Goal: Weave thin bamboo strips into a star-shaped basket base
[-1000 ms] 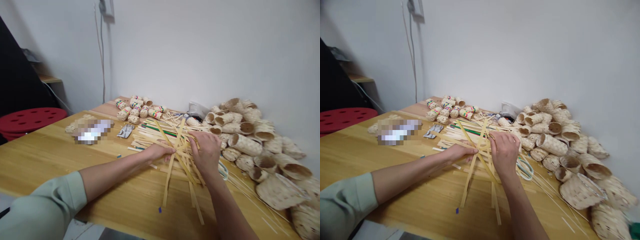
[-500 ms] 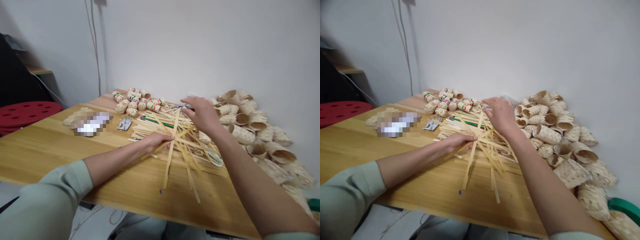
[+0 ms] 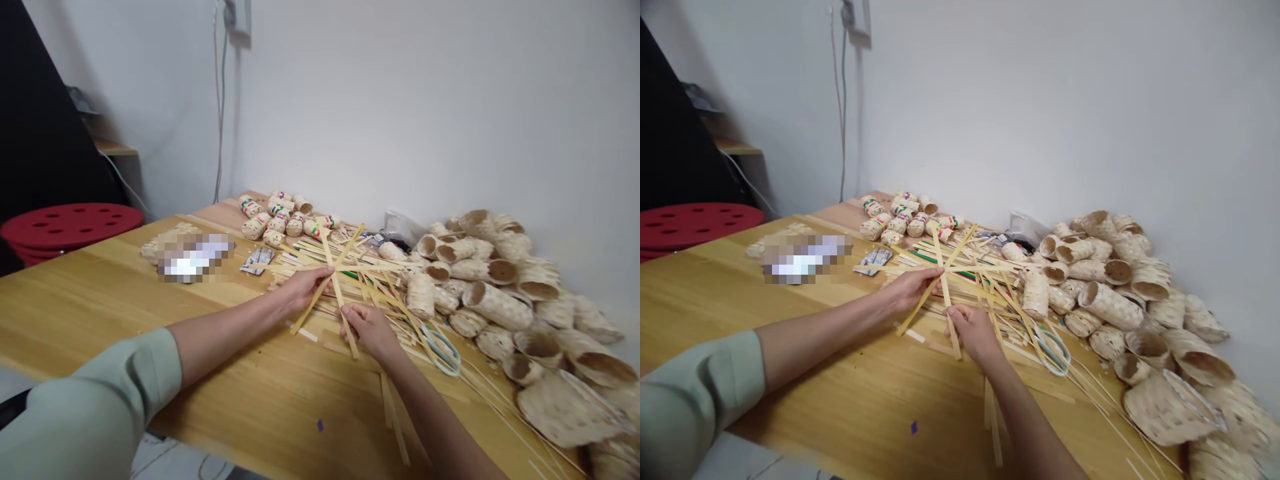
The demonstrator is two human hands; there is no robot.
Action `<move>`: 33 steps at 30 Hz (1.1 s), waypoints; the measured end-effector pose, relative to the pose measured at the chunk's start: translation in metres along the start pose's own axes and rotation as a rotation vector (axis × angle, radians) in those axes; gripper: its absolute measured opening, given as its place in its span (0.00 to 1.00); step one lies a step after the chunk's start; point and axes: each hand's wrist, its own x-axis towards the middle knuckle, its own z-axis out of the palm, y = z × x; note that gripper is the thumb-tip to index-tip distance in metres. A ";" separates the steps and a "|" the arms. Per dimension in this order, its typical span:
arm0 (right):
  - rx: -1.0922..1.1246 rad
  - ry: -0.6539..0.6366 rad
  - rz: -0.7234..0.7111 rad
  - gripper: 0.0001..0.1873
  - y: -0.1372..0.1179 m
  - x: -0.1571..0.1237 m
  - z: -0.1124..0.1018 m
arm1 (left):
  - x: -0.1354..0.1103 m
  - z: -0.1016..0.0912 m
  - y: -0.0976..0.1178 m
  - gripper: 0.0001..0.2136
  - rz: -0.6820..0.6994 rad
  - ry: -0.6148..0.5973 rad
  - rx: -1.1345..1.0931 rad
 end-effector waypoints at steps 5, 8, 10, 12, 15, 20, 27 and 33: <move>0.016 0.160 -0.013 0.18 0.008 0.005 0.008 | -0.001 0.001 -0.003 0.11 0.025 0.049 0.067; 0.003 0.190 -0.039 0.19 0.011 0.006 0.010 | -0.001 0.003 -0.006 0.12 0.027 0.051 0.083; -0.006 0.200 -0.061 0.19 0.011 0.007 0.010 | -0.001 0.004 -0.008 0.11 0.020 0.051 0.088; -0.022 0.202 -0.068 0.19 0.011 0.009 0.009 | -0.001 0.004 -0.010 0.11 0.013 0.054 0.090; -0.038 0.208 -0.066 0.18 0.011 0.009 0.008 | -0.001 0.004 -0.011 0.10 0.012 0.054 0.092; -0.053 0.220 -0.085 0.18 0.008 0.007 0.009 | -0.003 0.006 -0.009 0.10 0.029 0.044 0.101; -0.095 0.186 -0.090 0.20 0.006 -0.001 0.006 | -0.006 0.006 -0.009 0.10 0.032 0.053 0.101; -0.348 0.296 -0.186 0.23 0.009 -0.012 -0.009 | -0.001 0.002 -0.005 0.11 0.067 0.018 0.060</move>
